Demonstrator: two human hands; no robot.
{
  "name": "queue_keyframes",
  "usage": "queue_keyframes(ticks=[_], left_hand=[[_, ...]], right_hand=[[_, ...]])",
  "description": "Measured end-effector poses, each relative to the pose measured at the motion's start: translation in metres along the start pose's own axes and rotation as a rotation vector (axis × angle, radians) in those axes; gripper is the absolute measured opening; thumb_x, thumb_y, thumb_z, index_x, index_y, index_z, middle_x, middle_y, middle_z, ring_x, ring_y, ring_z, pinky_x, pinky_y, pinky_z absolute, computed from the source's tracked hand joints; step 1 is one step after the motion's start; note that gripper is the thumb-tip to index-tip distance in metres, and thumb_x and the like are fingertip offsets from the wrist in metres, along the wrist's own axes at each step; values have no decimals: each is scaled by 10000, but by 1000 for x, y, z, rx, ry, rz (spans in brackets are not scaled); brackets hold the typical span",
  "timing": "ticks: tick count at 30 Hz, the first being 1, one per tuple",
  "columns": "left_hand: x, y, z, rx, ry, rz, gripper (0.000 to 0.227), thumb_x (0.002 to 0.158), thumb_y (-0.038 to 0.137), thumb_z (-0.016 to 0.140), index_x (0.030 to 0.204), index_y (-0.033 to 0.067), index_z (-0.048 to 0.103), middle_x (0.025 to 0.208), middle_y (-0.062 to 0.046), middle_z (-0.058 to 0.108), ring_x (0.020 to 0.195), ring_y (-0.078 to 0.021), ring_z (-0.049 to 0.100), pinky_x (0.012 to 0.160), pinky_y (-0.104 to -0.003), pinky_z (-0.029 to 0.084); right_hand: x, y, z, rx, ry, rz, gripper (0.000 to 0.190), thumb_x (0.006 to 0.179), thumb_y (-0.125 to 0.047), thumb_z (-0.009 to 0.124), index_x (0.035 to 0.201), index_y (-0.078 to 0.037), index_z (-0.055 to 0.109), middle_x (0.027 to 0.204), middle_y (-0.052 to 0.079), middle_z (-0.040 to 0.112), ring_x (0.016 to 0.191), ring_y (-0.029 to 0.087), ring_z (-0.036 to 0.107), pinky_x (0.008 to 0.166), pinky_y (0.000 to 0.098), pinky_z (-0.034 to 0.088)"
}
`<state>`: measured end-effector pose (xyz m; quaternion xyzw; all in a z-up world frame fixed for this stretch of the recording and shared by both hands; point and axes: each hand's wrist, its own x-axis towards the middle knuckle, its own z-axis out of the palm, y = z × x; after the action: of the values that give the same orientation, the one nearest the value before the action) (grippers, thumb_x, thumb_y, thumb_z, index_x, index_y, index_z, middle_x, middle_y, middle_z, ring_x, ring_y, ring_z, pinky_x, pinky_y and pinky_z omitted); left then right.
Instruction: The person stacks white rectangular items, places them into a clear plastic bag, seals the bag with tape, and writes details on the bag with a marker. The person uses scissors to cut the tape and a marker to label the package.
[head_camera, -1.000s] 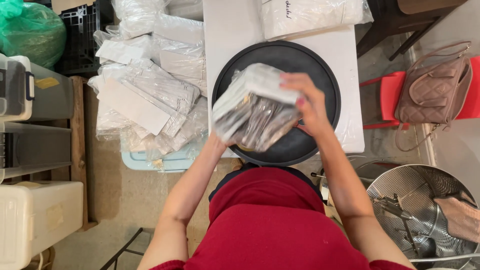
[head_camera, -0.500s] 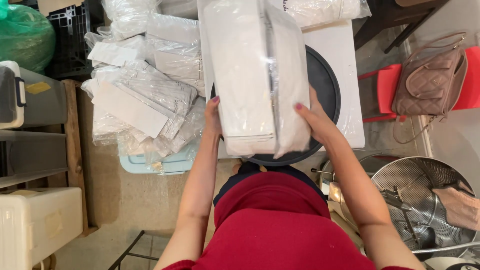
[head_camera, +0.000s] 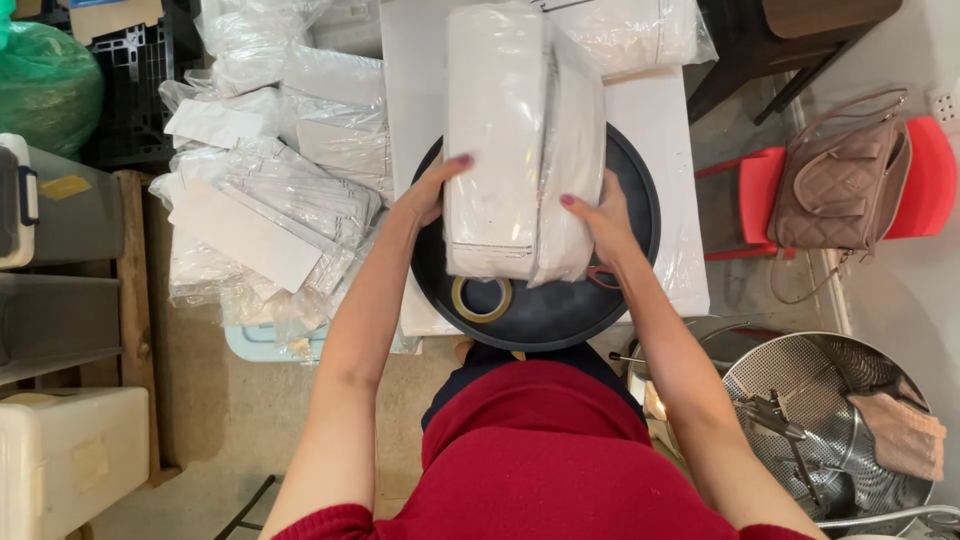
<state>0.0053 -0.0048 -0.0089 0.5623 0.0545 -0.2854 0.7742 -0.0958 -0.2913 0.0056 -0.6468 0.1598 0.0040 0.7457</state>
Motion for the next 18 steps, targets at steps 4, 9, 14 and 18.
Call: queue_keyframes(ticks=[4, 9, 14, 18], left_hand=[[-1, 4, 42, -164, 119, -3, 1039, 761, 477, 941, 1537, 64, 388, 1268, -243, 581, 1195, -389, 559, 1081, -556, 458], [-7, 21, 67, -208, 209, 72, 853, 725, 420, 975, 1348, 35, 538, 1094, -156, 630, 1068, -315, 635, 958, -471, 560], [-16, 46, 66, -68, 241, 84, 845, 732, 490, 945, 1324, 33, 552, 1039, -141, 628, 1016, -291, 653, 918, -419, 598], [-21, 41, 53, -15, 262, 110, 831, 742, 485, 942, 1319, 28, 557, 1011, -118, 627, 981, -266, 673, 902, -404, 620]], right_hand=[[41, -25, -21, -203, -26, -125, 837, 717, -326, 1005, 1346, -47, 528, 1118, 220, 636, 1034, 362, 625, 847, 474, 549], [77, -20, -37, -250, -37, -101, 786, 772, -429, 1024, 1295, -75, 556, 1060, 116, 662, 942, 256, 656, 760, 367, 596], [73, 7, -21, -195, -19, -53, 793, 802, -446, 990, 1284, -43, 506, 1060, 113, 605, 936, 246, 628, 737, 342, 575], [65, 12, -3, -168, -21, -57, 817, 767, -423, 1010, 1276, -43, 496, 1069, 117, 613, 962, 246, 625, 792, 347, 558]])
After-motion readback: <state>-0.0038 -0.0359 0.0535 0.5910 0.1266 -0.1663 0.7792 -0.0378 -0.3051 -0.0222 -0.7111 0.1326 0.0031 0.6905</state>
